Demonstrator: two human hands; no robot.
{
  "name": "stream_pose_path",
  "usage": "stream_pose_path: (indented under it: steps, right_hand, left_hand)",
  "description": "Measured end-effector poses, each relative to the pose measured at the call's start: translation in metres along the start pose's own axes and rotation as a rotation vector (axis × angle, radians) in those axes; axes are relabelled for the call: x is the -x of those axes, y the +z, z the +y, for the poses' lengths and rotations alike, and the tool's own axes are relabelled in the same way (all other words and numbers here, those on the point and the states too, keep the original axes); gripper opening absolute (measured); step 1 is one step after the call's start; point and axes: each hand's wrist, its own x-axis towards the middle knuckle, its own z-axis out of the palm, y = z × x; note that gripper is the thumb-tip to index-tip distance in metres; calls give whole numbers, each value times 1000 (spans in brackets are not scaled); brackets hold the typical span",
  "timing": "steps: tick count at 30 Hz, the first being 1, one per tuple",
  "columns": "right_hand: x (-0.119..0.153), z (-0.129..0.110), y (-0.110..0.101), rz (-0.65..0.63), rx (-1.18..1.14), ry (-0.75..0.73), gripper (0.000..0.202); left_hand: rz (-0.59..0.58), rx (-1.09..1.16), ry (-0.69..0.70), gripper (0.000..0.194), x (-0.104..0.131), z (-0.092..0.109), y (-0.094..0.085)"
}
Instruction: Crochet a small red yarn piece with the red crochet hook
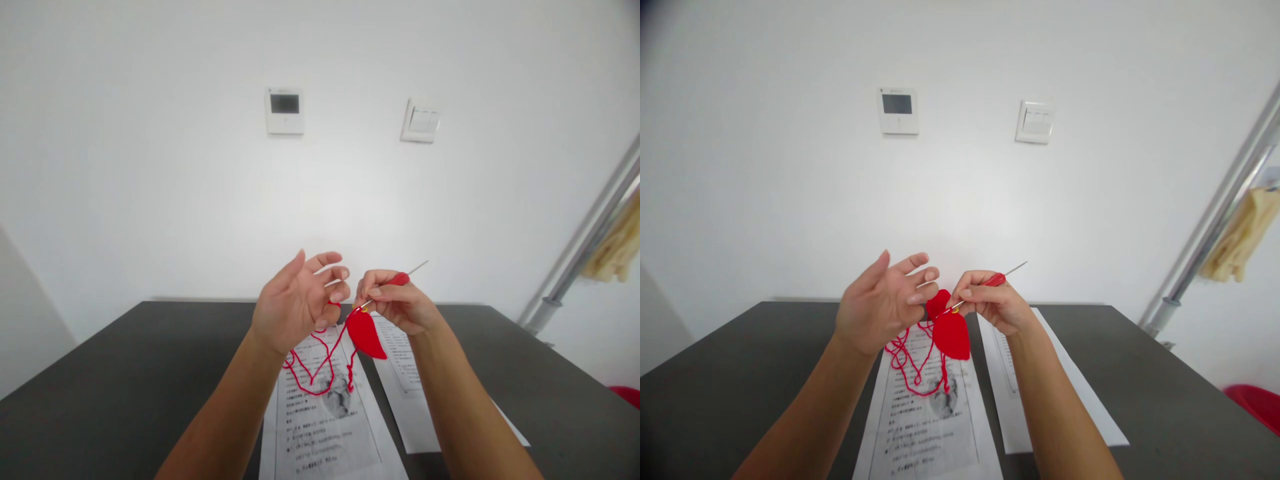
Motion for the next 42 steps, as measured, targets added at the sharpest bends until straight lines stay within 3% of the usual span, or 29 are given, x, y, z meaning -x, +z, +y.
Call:
stream_pose_path:
  steps: [4, 7, 9, 13, 16, 20, 22, 24, 26, 29, 32, 34, 38, 42]
  right_hand:
    - [-2, 3, 4, 1, 11, 12, 20]
    - [-1, 2, 5, 20, 8, -13, 20]
    - [0, 1, 4, 41, -1, -44, 21]
    - [1, -1, 2, 78, -7, -88, 24]
    - [0, -1, 3, 79, 5, -86, 24]
    - [0, 2, 10, 49, 95, -61, 21]
    - [1, 3, 13, 36, 142, -66, 20]
    - [2, 2, 16, 41, 161, -89, 21]
    - [3, 1, 18, 77, 168, -127, 22]
    - [3, 0, 22, 178, 179, -206, 25]
    - [4, 0, 26, 264, 193, -304, 23]
    - [4, 1, 29, 298, 218, -369, 18]
    - [7, 3, 36, 366, 340, -481, 5]
    - [10, 2, 43, 395, 426, -570, 4]
  left_hand:
    - [-13, -107, 212, 29, 9, 7, 10]
    - [188, -464, 328, 34, 3, -1, 6]
    - [277, -553, 267, 40, -3, -7, 0]
    - [197, -387, 29, 45, -10, -10, -4]
    - [199, -200, 27, 34, -5, -2, 1]
    - [126, -209, 250, 31, 7, 3, 9]
    - [116, -440, 468, 29, 9, 1, 8]
    - [182, -809, 738, 24, 9, -3, 1]
    - [230, -1078, 847, 20, 7, -5, -8]
    - [202, -1361, 827, 8, 4, -2, -18]
    - [168, -1561, 789, 31, 3, 1, -18]
    - [187, -1575, 731, 36, 1, 1, -15]
    - [283, -1322, 464, 43, -1, -2, -6]
    - [278, -948, 207, 36, 0, -3, -2]
